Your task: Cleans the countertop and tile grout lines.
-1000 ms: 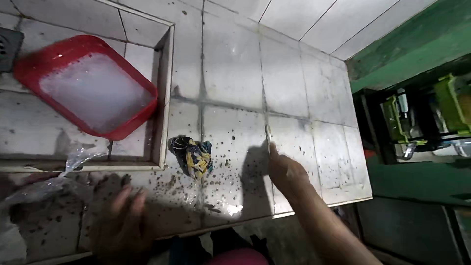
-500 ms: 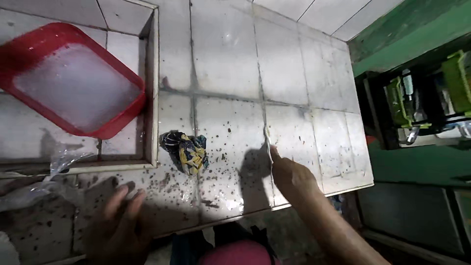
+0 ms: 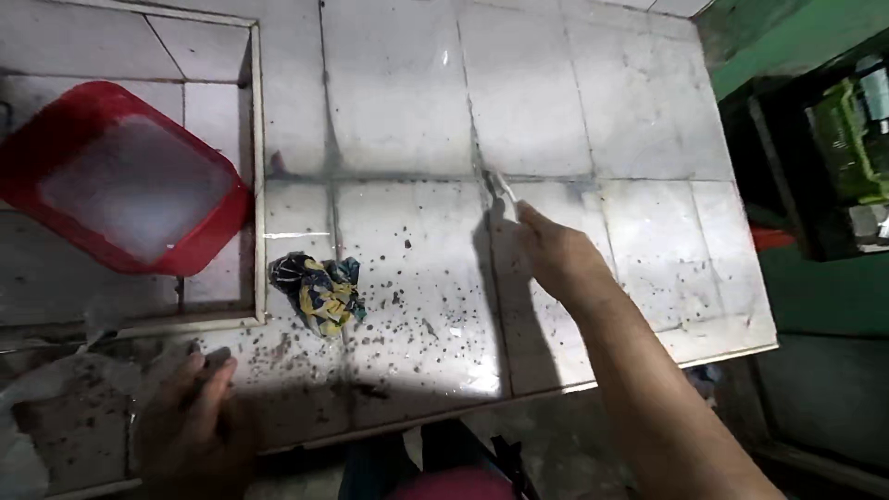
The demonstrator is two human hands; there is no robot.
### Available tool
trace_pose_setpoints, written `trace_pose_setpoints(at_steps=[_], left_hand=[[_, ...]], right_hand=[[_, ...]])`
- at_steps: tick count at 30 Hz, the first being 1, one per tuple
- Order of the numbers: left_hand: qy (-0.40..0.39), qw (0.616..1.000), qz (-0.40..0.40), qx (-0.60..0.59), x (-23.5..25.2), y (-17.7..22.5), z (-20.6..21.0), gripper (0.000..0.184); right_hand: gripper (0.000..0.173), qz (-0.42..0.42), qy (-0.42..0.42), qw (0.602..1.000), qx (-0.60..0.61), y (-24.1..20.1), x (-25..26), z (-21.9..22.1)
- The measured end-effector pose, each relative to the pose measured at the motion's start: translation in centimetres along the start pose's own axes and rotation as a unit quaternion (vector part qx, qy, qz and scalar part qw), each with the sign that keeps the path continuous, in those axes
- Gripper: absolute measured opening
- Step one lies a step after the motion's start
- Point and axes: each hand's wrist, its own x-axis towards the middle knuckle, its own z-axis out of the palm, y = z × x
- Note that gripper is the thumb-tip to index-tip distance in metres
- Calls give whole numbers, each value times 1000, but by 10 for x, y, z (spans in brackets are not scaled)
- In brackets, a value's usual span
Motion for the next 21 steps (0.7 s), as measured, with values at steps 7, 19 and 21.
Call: trace_pose_setpoints(at_steps=[7, 19, 21], left_hand=[[-24, 999, -4, 35, 3, 5, -4, 36], [-1, 998, -23, 54, 1, 4, -1, 36], [3, 998, -21, 54, 1, 4, -1, 36]], right_hand=[[40, -98, 103, 986, 86, 80, -88, 51], [44, -140, 123, 980, 68, 67, -99, 70], [45, -114, 102, 984, 88, 67, -99, 67]])
